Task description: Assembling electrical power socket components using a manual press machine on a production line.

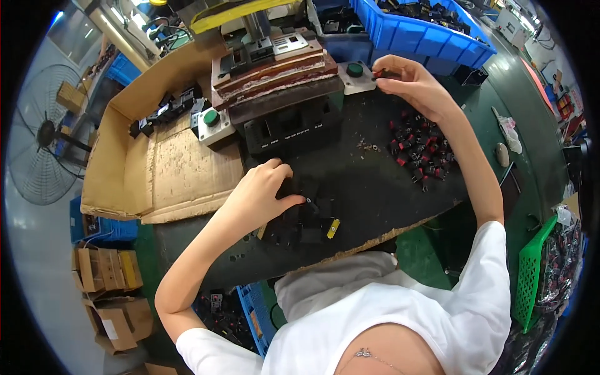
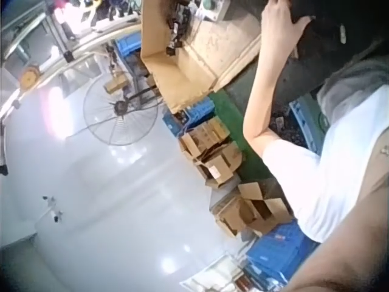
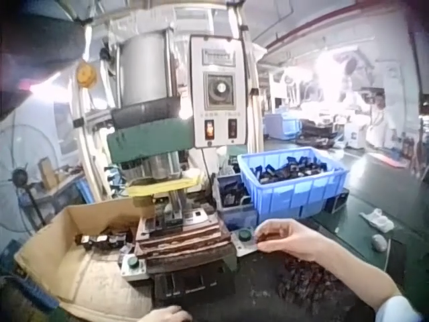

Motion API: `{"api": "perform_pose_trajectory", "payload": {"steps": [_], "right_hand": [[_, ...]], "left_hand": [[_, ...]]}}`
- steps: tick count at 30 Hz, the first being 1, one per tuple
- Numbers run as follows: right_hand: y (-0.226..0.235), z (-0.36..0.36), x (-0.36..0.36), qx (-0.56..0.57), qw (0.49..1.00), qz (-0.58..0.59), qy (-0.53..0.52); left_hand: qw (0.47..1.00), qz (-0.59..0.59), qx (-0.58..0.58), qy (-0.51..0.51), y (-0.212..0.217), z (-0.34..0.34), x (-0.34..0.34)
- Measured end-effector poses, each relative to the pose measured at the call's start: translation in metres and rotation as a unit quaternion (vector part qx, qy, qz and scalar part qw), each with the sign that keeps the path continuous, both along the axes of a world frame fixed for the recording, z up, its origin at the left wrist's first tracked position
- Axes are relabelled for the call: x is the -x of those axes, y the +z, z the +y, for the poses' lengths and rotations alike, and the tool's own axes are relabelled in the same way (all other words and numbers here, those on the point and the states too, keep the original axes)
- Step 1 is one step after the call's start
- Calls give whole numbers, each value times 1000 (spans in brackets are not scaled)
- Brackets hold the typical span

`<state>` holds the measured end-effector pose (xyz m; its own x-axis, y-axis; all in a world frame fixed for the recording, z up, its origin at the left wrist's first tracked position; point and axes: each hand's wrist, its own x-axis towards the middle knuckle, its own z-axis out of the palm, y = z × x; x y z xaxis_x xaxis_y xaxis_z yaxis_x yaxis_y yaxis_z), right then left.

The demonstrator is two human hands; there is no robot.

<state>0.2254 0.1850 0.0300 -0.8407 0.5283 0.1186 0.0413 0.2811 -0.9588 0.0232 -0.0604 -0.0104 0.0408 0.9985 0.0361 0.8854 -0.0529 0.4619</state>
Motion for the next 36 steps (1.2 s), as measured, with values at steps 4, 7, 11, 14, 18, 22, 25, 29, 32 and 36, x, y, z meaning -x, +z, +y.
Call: {"api": "perform_pose_trajectory", "payload": {"steps": [4, 7, 11, 14, 18, 22, 25, 29, 32, 36], "right_hand": [[-3, 4, 24, 91, 989, 102, 52], [6, 2, 46, 166, 972, 143, 88], [6, 12, 70, 168, 969, 157, 92], [7, 16, 92, 98, 981, 157, 59], [7, 30, 117, -156, 984, 84, -6], [-9, 56, 139, -349, 918, 186, -15], [-5, 48, 151, -394, 905, 161, -5], [-4, 57, 150, -390, 909, 142, 26], [0, 57, 148, -392, 914, 98, 34], [2, 57, 148, -404, 910, 83, 38]], "left_hand": [[999, -53, 3, 11, -3, 2, 5], [995, -98, 2, 16, -4, -1, 8], [993, -99, -68, 21, 8, -1, 7], [955, -251, -123, 101, 30, -4, 20], [933, -261, -214, 124, 59, 9, 61], [910, -277, -276, 140, 62, 61, 106], [914, -248, -303, 107, 57, 82, 134], [925, -213, -289, 125, 44, 112, 138], [935, -205, -262, 120, 43, 118, 140], [943, -177, -272, 73, 43, 123, 150]]}}
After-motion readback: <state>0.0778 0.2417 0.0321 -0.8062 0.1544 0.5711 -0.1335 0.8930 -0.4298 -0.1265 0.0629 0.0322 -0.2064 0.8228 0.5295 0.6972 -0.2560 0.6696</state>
